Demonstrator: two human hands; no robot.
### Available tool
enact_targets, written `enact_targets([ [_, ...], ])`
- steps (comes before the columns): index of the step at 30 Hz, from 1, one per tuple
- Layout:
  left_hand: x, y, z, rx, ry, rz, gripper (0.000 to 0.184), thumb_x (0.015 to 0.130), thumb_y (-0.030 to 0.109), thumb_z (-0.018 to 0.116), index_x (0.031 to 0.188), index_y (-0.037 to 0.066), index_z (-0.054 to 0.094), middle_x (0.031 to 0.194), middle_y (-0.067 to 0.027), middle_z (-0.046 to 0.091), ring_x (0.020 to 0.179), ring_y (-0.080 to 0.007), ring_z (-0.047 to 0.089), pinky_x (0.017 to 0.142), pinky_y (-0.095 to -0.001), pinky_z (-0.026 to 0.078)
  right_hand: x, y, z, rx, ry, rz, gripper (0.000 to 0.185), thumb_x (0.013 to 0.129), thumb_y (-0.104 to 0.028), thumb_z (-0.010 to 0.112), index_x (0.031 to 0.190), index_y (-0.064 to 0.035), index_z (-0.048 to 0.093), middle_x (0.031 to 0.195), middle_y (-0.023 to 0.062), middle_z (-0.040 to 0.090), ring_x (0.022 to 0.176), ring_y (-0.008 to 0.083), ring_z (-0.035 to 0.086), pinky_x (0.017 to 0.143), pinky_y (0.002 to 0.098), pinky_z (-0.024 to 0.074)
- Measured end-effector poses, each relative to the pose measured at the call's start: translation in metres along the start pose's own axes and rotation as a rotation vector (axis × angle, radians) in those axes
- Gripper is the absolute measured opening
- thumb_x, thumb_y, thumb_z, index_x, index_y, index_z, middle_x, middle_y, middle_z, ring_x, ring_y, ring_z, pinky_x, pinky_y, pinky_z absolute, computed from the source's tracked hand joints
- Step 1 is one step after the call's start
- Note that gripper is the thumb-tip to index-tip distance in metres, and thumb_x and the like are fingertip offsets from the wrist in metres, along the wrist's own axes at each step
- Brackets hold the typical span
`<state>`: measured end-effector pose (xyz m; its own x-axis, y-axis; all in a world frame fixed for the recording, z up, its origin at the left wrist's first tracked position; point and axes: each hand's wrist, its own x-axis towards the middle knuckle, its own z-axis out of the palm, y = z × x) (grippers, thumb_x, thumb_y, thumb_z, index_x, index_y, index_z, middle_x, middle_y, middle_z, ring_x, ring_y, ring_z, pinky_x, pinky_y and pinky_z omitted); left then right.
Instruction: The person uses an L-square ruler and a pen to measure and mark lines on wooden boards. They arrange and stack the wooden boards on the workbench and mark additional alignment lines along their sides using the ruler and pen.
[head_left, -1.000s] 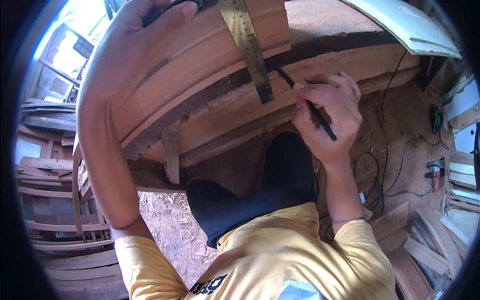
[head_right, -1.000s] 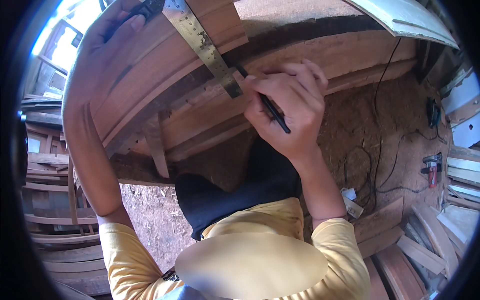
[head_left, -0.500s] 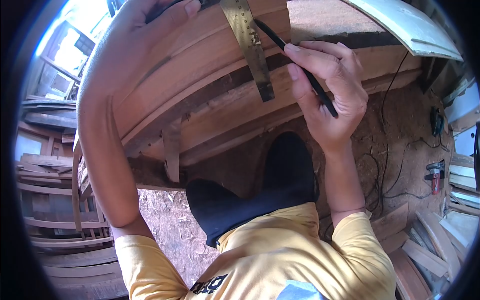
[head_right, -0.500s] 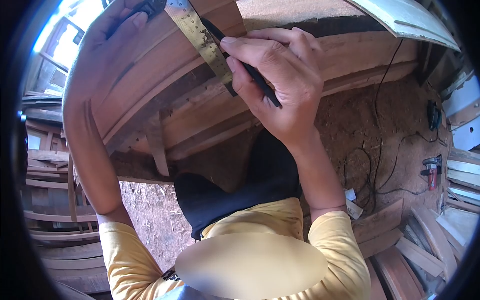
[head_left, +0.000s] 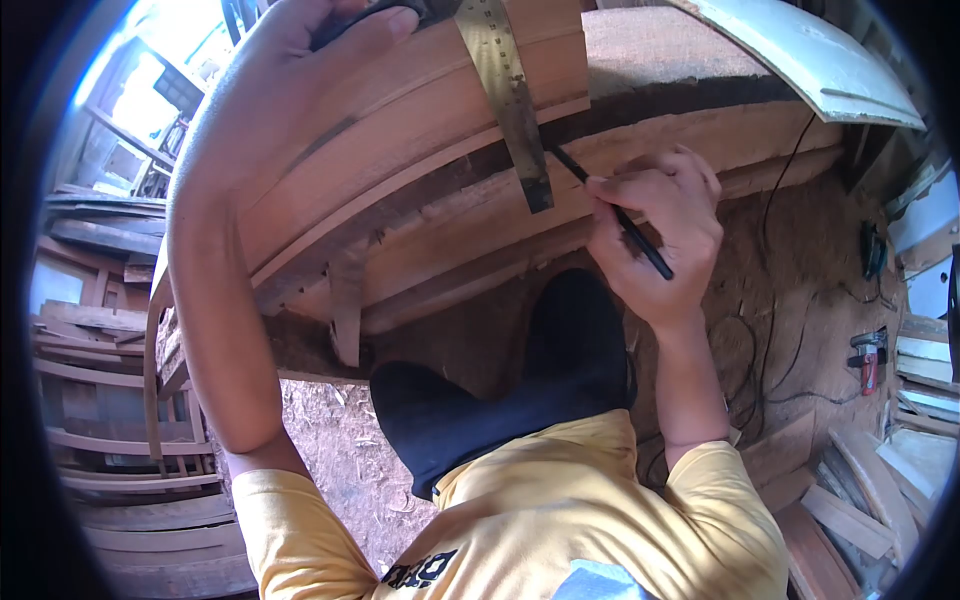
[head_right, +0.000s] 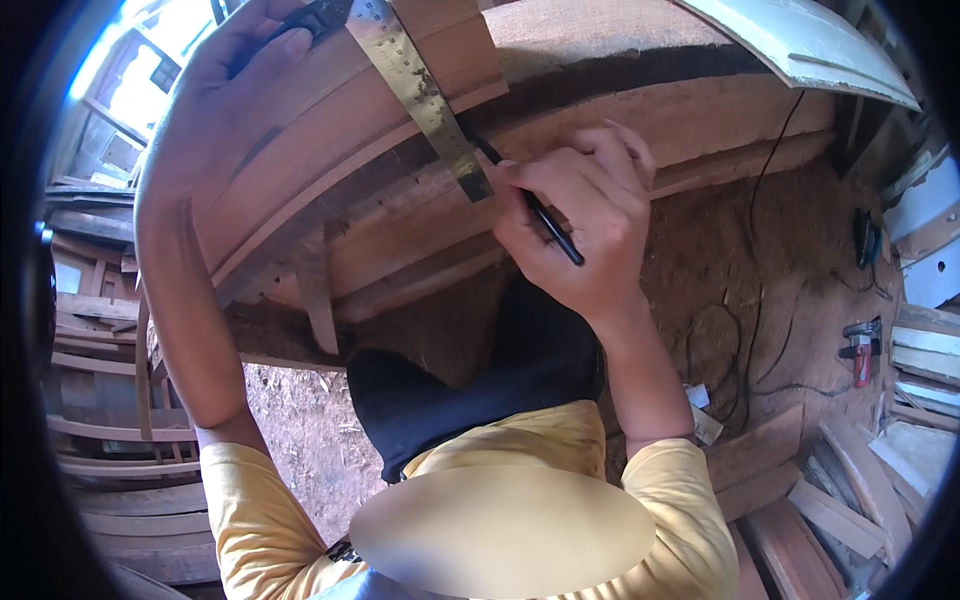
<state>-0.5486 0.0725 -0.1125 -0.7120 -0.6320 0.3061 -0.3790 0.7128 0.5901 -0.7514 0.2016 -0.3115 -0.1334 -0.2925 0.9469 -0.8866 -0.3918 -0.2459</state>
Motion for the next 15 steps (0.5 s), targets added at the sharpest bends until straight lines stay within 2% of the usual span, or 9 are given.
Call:
enact_targets([
  [2, -0.004, 0.0, -0.002, -0.1, 0.062, -0.011, 0.019, 0.103, 0.022, 0.066, 0.108, 0.004, 0.063, 0.089, -0.0001, 0.065, 0.083, -0.0062, 0.056, 0.071, -0.0255, 0.045, 0.004, -0.003, -0.005, 0.022, 0.005, 0.022, 0.019, 0.071, -0.004, 0.075, 0.089, -0.0103, 0.075, 0.079, 0.0032, 0.07, 0.084, 0.0252, 0.067, 0.099, 0.0441, 0.044],
  [4, -0.005, 0.008, -0.014, 0.067, -0.06, -0.014, 0.018, 0.101, 0.021, 0.068, 0.106, 0.004, 0.064, 0.091, -0.0003, 0.066, 0.085, -0.007, 0.057, 0.074, -0.0265, 0.047, 0.012, -0.007, -0.011, 0.098, 0.081, 0.046, 0.017, 0.074, -0.002, 0.071, 0.09, -0.0084, 0.073, 0.08, 0.004, 0.071, 0.085, 0.0239, 0.068, 0.103, 0.0452, 0.0429],
  [5, -0.005, -0.003, -0.021, 0.06, -0.043, -0.011, 0.018, 0.101, 0.021, 0.068, 0.106, 0.004, 0.064, 0.091, -0.0003, 0.066, 0.085, -0.007, 0.057, 0.074, -0.0265, 0.047, 0.015, -0.008, -0.014, 0.098, 0.075, 0.029, 0.017, 0.074, -0.002, 0.071, 0.09, -0.0084, 0.073, 0.08, 0.004, 0.071, 0.085, 0.0239, 0.068, 0.103, 0.0452, 0.0429],
  [7, -0.007, -0.04, -0.044, 0.317, -0.07, 0.17, 0.022, 0.104, 0.027, 0.065, 0.108, 0.006, 0.064, 0.091, 0.0062, 0.058, 0.09, -0.0066, 0.052, 0.086, -0.0259, 0.043, 0.016, -0.008, -0.02, 0.121, 0.099, 0.052, 0.017, 0.078, -0.002, 0.068, 0.094, -0.007, 0.072, 0.082, 0.0044, 0.073, 0.086, 0.0224, 0.068, 0.105, 0.0454, 0.0424],
  [10, -0.039, -0.056, -0.074, 0.209, -0.119, 0.102, 0.021, 0.103, 0.024, 0.066, 0.109, 0.004, 0.063, 0.095, 0.0047, 0.058, 0.095, -0.0074, 0.052, 0.091, -0.0271, 0.043, 0.013, -0.011, -0.019, 0.183, 0.099, 0.064, 0.016, 0.084, -0.004, 0.066, 0.1, -0.0056, 0.07, 0.084, 0.0053, 0.074, 0.089, 0.0223, 0.068, 0.108, 0.0472, 0.0415],
  [15, -0.093, -0.096, -0.123, 0.203, -0.045, -0.033, 0.025, 0.1, 0.021, 0.07, 0.115, 0.003, 0.062, 0.108, 0.0034, 0.054, 0.104, -0.006, 0.048, 0.098, -0.0251, 0.041, 0.003, -0.043, 0.01, 0.258, 0.051, 0.046, 0.016, 0.089, -0.008, 0.064, 0.104, -0.0037, 0.067, 0.086, 0.0087, 0.076, 0.095, 0.0253, 0.067, 0.112, 0.0499, 0.0384],
])
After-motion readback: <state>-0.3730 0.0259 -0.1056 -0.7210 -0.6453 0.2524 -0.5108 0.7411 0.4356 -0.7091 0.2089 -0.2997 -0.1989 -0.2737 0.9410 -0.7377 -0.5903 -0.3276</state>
